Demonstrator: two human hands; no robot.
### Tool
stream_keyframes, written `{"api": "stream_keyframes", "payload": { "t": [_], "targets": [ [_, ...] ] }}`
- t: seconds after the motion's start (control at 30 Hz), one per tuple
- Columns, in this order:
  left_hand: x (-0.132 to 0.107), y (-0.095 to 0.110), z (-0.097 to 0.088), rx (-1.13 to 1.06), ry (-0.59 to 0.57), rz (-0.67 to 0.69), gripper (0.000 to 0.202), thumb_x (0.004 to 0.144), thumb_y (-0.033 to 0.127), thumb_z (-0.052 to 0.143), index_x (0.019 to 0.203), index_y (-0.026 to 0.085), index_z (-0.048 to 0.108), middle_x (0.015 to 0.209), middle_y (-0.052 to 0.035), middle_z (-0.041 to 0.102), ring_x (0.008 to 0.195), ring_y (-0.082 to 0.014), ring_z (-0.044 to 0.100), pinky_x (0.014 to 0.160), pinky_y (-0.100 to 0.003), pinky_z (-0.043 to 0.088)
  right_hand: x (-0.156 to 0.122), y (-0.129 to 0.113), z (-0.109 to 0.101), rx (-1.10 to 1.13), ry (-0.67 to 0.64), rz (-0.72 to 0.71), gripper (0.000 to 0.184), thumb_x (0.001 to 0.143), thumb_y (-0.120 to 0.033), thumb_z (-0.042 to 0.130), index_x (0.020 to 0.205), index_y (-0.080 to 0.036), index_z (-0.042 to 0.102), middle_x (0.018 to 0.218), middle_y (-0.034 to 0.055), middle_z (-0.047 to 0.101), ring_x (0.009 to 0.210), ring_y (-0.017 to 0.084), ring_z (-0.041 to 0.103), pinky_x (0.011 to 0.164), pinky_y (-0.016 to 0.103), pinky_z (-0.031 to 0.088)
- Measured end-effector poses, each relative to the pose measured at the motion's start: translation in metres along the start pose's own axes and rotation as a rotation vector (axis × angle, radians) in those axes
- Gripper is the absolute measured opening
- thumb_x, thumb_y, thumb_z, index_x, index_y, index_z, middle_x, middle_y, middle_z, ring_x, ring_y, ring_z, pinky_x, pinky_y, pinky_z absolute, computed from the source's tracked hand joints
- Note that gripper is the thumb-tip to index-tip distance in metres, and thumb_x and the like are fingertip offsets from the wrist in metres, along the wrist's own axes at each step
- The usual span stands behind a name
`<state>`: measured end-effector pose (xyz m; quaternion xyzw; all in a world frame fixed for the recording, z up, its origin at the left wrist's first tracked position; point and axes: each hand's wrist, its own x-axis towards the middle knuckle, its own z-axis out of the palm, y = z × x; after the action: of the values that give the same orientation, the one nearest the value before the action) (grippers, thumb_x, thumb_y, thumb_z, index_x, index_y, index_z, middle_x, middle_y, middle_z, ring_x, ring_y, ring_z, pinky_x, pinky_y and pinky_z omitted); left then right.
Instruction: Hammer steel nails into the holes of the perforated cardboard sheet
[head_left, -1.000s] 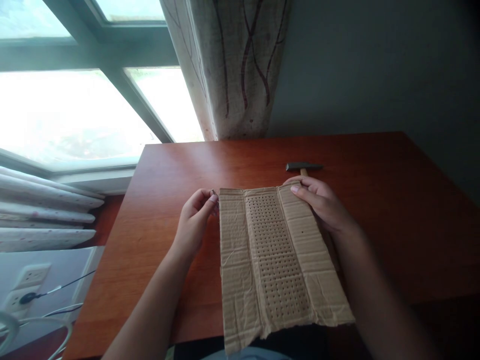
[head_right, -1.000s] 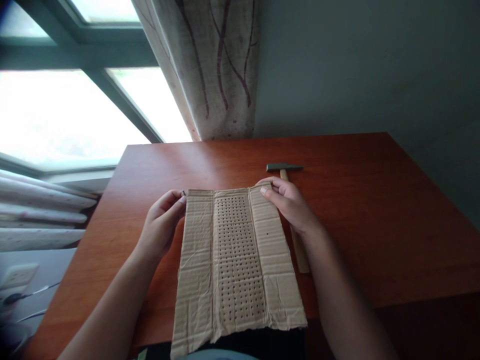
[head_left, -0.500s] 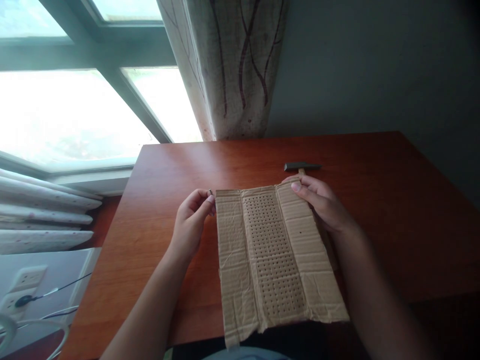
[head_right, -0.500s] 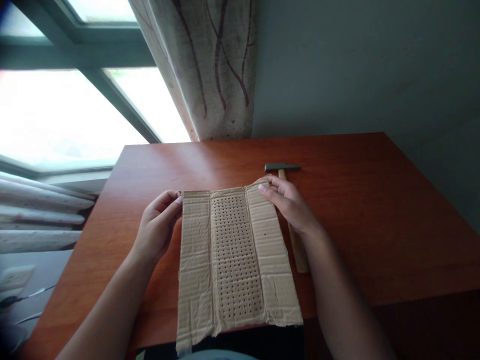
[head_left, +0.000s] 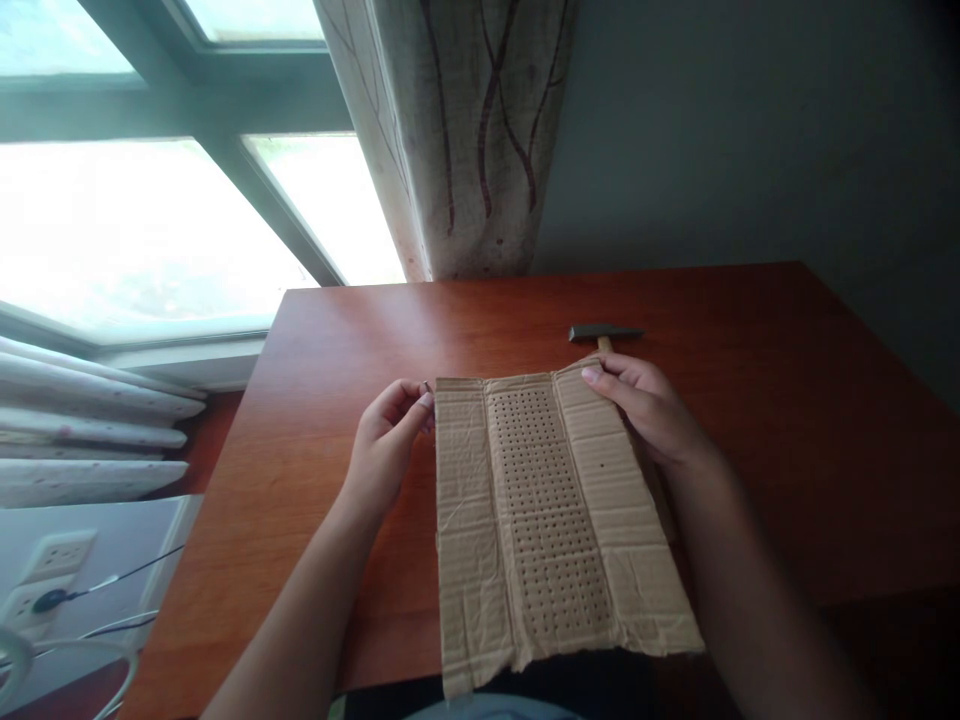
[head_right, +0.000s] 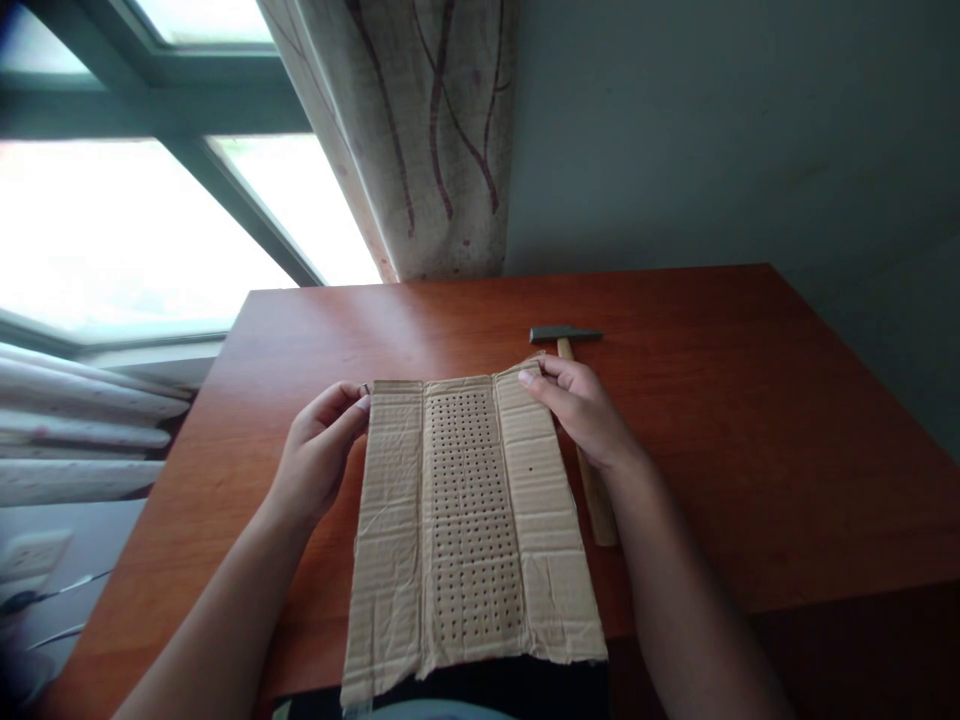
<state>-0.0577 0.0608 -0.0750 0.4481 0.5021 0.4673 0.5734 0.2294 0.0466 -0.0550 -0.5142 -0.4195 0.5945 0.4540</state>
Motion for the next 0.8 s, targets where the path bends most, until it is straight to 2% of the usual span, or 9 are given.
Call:
{"api": "stream_keyframes", "payload": {
  "t": [0.8],
  "targets": [
    [-0.0034, -0.0015, 0.0021, -0.004, -0.024, 0.010, 0.023, 0.083, 0.035, 0.075, 0.081, 0.017, 0.061, 0.075, 0.0015, 0.056, 0.072, -0.0118, 0.050, 0.068, -0.022, 0.041, -0.0002, 0.0028, 0.0036, 0.039, 0.046, -0.002, 0.025, 0.087, -0.045, 0.073, 0.081, -0.020, 0.070, 0.075, 0.0005, 0.067, 0.070, 0.013, 0.061, 0.064, 0.023, 0.046]
  ]
}}
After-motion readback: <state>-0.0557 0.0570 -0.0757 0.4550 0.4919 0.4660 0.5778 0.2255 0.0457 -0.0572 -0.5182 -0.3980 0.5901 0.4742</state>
